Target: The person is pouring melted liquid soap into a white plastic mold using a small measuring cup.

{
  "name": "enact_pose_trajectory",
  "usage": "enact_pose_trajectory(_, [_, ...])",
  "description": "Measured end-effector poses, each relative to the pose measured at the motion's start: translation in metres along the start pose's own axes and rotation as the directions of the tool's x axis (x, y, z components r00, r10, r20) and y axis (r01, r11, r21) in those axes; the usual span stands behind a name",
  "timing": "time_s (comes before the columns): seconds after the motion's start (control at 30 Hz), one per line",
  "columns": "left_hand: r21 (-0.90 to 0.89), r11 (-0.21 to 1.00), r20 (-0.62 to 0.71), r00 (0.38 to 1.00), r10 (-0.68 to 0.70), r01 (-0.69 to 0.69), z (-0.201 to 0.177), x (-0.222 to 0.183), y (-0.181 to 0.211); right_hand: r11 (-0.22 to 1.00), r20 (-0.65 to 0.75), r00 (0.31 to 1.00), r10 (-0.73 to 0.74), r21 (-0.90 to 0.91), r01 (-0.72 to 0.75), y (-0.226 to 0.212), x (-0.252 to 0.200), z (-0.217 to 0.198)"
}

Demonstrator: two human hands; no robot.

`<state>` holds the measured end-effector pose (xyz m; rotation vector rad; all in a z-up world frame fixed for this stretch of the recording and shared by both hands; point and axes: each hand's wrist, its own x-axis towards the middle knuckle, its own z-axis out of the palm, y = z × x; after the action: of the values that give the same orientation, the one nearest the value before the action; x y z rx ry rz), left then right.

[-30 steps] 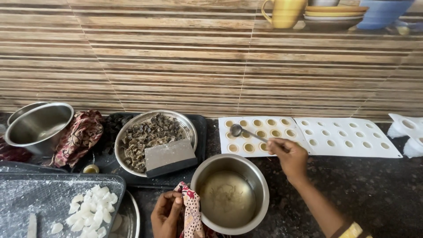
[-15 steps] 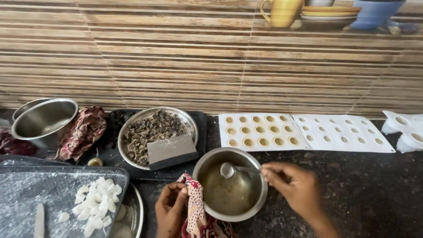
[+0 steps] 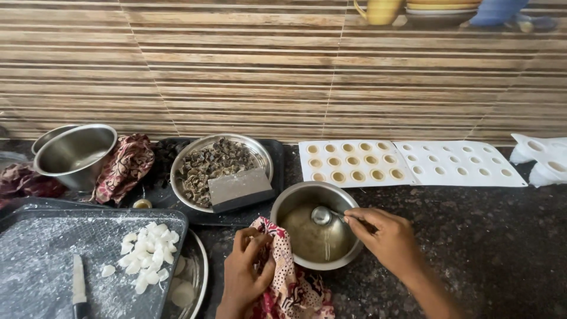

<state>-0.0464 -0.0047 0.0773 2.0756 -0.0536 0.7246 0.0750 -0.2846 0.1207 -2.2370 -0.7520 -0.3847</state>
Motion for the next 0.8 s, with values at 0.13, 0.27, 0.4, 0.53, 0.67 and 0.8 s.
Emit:
enact_pose_trajectory(0.13, [0.185, 0.974, 0.004, 0.991, 0.135, -0.134, 0.006, -0.002, -0.011, 1.000, 0.023, 1.000, 0.009, 0.008, -0.010, -0.009, 0.001, 0.003])
enact_pose_trajectory(0.27, [0.244, 0.953, 0.008, 0.983, 0.182, -0.179, 0.011, -0.006, -0.018, 1.000, -0.004, 1.000, 0.011, 0.014, -0.011, -0.004, 0.002, 0.008])
enact_pose_trajectory(0.4, [0.273, 0.924, 0.009, 0.961, 0.275, -0.267, 0.011, -0.003, -0.010, 0.996, -0.014, 0.996, 0.083, -0.010, -0.083, -0.002, 0.004, 0.009])
enact_pose_trajectory(0.53, [0.319, 0.900, 0.018, 0.951, 0.308, -0.297, 0.012, 0.000, -0.001, 0.978, 0.035, 0.978, 0.208, -0.014, -0.207, -0.010, 0.010, 0.008])
enact_pose_trajectory(0.67, [0.356, 0.868, 0.019, 0.931, 0.363, -0.346, 0.013, 0.000, -0.007, 0.950, 0.053, 0.948, 0.312, -0.030, -0.311, -0.022, 0.017, 0.000])
enact_pose_trajectory(0.8, [0.413, 0.826, 0.010, 0.909, 0.417, -0.383, 0.013, -0.005, -0.013, 0.959, -0.012, 0.961, 0.276, 0.068, -0.275, -0.014, 0.019, -0.003])
